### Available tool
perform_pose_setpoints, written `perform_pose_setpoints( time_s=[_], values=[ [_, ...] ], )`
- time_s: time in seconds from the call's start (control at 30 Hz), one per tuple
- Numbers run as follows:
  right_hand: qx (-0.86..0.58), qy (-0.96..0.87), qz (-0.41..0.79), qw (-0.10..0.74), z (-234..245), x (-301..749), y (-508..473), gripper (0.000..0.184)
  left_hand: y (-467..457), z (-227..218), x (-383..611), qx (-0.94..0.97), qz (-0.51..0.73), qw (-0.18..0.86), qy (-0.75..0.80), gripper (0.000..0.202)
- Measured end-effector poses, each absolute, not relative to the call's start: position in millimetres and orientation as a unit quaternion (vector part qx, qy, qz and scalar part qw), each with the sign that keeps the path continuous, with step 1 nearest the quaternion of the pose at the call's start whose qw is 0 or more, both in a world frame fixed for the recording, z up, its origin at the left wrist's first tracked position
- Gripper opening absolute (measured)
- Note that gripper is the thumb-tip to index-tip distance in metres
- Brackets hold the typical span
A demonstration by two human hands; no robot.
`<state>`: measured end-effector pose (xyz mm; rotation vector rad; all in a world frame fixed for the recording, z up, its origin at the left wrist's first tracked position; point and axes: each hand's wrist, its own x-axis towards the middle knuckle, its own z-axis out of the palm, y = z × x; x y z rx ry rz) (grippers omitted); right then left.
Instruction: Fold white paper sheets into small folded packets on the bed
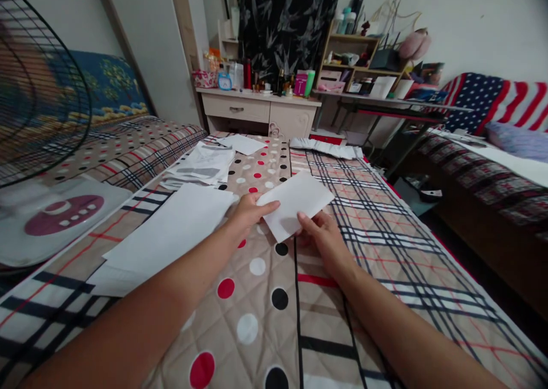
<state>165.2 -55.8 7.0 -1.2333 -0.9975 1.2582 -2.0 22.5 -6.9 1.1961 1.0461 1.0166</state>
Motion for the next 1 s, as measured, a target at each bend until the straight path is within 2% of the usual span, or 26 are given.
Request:
perform_pose_setpoints(
  time_s=[0.13, 0.27, 0.33, 0.57, 1.0],
  values=[
    [-0.506, -0.355, 0.556, 0.556, 8, 197, -43, 0.038, 21, -5, -12, 0.607, 0.381, 0.528, 0.456, 0.043],
    [-0.506, -0.398, 0.569, 0.512, 6, 217, -34, 0.034, 23, -3, -17, 0.685, 0.333, 0.474, 0.442, 0.031],
    [-0.510, -0.421, 0.564, 0.495, 3, 218, -34, 0.033, 24, -6, -19, 0.692, 0.338, 0.472, 0.429, 0.035],
    [-0.536, -0.451, 0.487, 0.522, -8, 207, -38, 0.031, 20, -7, -22, 0.599, 0.429, 0.534, 0.415, 0.066],
    [-0.556, -0.452, 0.467, 0.518, -9, 204, -37, 0.032, 20, -5, -19, 0.616, 0.438, 0.482, 0.443, 0.054]
  ],
)
